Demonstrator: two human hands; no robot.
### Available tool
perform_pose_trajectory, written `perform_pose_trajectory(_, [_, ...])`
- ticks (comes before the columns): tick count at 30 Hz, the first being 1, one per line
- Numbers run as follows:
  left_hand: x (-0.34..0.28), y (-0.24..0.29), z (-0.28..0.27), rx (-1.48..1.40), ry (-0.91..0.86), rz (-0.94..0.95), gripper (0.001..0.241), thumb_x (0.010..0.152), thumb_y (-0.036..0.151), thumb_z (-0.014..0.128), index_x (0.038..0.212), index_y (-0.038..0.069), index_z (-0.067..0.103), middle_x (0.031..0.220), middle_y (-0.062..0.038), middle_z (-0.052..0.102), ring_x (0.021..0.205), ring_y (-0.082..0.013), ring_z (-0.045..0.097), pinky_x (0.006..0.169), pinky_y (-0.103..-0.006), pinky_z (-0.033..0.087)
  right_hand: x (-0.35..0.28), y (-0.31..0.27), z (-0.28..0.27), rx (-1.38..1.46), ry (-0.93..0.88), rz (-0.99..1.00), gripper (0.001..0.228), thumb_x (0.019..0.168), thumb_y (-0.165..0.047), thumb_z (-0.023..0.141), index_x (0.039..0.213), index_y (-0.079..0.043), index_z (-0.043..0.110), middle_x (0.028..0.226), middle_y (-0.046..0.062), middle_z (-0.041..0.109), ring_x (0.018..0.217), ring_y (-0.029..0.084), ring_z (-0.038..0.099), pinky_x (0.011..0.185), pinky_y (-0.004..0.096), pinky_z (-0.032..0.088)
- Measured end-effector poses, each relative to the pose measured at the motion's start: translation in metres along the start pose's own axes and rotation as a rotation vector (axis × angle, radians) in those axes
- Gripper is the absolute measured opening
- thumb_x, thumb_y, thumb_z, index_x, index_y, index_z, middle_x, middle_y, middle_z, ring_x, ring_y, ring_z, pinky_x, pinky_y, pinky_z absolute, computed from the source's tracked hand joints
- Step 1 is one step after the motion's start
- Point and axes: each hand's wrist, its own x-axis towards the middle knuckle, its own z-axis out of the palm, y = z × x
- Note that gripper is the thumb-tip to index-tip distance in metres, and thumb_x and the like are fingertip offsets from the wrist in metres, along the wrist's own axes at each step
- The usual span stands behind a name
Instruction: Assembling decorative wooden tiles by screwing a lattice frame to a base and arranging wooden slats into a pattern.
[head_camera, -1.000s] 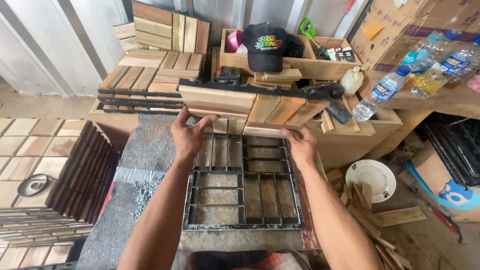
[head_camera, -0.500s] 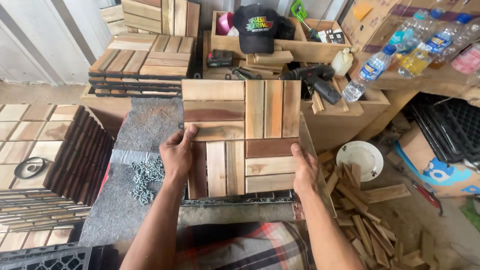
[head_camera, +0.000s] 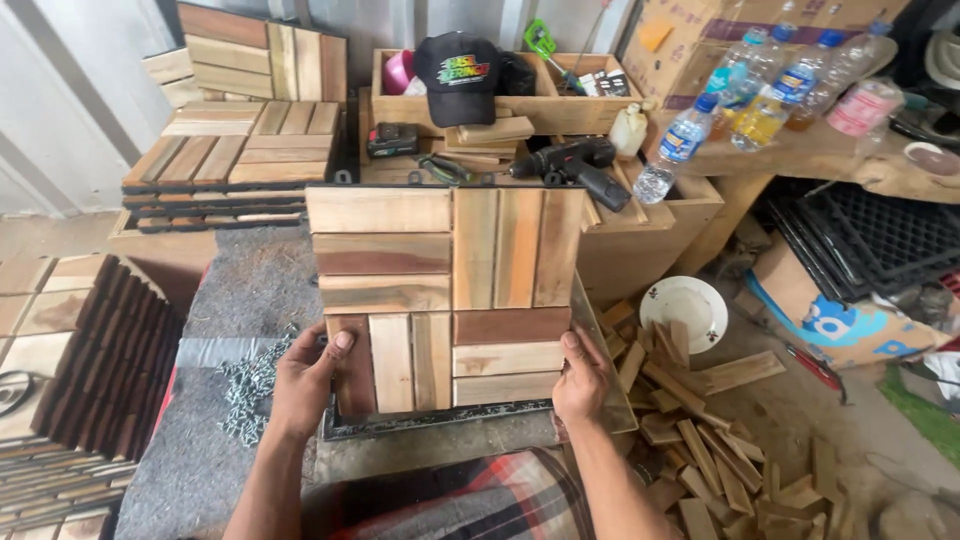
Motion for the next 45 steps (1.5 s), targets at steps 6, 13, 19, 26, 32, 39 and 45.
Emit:
perform_pose_trajectory(6, [-0.011,0.024,0.013,-0.09,0.057,-0.03,0.033,0.098,0.02,0.062,0.127,0.006,0.067,0.126,-0.009,0.072,0.112,-0.0219,0.068,0.097,-0.0352,0.056,-0.011,-0.088,0.015,0.368,-0.212,0.337,0.067,0.08,0.006,0.054,0.145,0.013,0.044,0.153,0.028,0.049,0.141,0.04,0.05,0.118,0.046,0.043])
perform_pose_trajectory(13, [0.003,-0.01,0.001,-0.242,0.07,0.024,0.024,0.1,0.024,0.064,0.119,0.009,0.069,0.115,-0.003,0.072,0.104,-0.0146,0.066,0.092,-0.0285,0.054,-0.025,-0.133,0.011,0.363,-0.667,0.173,0.072,0.09,-0.003,0.064,0.156,-0.005,0.036,0.169,0.017,0.023,0.156,0.034,0.025,0.128,0.052,0.022])
perform_pose_trajectory(19, [-0.015,0.024,-0.011,-0.208,0.165,-0.052,0.027,0.095,0.021,0.069,0.118,0.008,0.073,0.109,-0.003,0.074,0.097,-0.0113,0.066,0.085,-0.0243,0.054,-0.023,-0.18,0.065,0.619,-0.668,0.438,0.08,0.101,-0.021,0.067,0.161,-0.003,0.017,0.153,0.031,0.043,0.142,0.047,0.043,0.108,0.064,0.048])
perform_pose_trajectory(26, [-0.051,0.022,-0.018,-0.425,-0.067,-0.084,0.043,0.092,0.014,0.067,0.134,0.007,0.067,0.106,-0.016,0.074,0.089,-0.0298,0.071,0.076,-0.0408,0.057,-0.011,-0.093,0.024,0.112,0.137,0.637,0.048,0.088,-0.018,0.072,0.134,-0.01,0.067,0.113,0.018,0.072,0.098,0.028,0.07,0.084,0.041,0.057])
perform_pose_trajectory(32, [-0.057,-0.009,-0.027,-0.548,-0.126,-0.052,0.042,0.09,0.007,0.07,0.132,0.002,0.068,0.102,-0.015,0.075,0.081,-0.0254,0.069,0.071,-0.0361,0.056,-0.029,-0.101,0.044,0.082,0.023,0.601,0.045,0.085,-0.013,0.071,0.131,-0.013,0.071,0.105,0.015,0.074,0.093,0.025,0.073,0.083,0.038,0.059])
perform_pose_trajectory(39, [-0.033,-0.07,-0.059,-0.591,-0.2,0.156,0.069,0.082,0.005,0.075,0.147,0.001,0.053,0.104,-0.015,0.074,0.093,-0.0236,0.07,0.079,-0.0349,0.057,-0.028,-0.075,0.054,0.191,-0.032,0.618,0.035,0.089,-0.018,0.072,0.123,-0.019,0.072,0.102,0.009,0.077,0.09,0.022,0.076,0.085,0.04,0.06])
perform_pose_trajectory(45, [-0.069,0.013,-0.048,-0.836,-0.564,0.265,0.086,0.085,0.012,0.087,0.156,0.005,0.037,0.156,-0.02,0.048,0.142,-0.0289,0.048,0.119,-0.0482,0.038,0.007,-0.032,0.058,0.241,-0.067,0.756,0.038,0.096,-0.03,0.06,0.128,-0.01,0.064,0.12,0.008,0.069,0.109,0.027,0.066,0.093,0.039,0.052])
